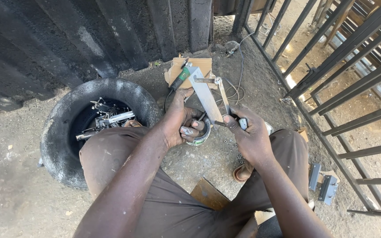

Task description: The person is seen dipping metal brackets into a paint can, using a brush to ensure coverage, and then assembling the painted brackets together using bolts and nuts in an outdoor workspace.

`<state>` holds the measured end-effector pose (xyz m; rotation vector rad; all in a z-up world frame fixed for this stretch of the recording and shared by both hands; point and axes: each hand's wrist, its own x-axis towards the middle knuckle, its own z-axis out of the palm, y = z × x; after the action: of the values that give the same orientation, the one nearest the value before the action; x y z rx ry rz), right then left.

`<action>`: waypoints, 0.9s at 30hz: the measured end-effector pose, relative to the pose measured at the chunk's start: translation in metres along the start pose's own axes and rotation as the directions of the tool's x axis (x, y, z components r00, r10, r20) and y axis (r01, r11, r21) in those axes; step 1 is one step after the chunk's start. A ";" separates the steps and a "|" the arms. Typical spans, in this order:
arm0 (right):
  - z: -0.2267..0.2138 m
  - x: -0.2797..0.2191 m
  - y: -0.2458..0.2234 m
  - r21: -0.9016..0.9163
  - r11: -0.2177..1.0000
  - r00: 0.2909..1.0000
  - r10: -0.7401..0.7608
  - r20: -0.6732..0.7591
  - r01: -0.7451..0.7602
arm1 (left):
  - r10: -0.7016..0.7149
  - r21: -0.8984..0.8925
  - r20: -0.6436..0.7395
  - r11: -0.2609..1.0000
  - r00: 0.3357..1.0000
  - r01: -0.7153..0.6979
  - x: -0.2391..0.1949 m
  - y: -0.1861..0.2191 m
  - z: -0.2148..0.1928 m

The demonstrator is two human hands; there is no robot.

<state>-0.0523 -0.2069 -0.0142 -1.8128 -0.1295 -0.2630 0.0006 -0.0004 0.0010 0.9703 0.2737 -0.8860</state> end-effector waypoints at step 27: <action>0.008 0.002 -0.039 -0.089 0.994 0.998 -0.066 -0.012 0.064 | 0.098 0.209 -0.028 0.974 0.995 -0.090 0.000 0.006 0.016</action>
<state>-0.0586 -0.1891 0.0204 -1.8966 -0.1687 -0.3329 0.0029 -0.0117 0.0134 1.1857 0.1680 -0.8203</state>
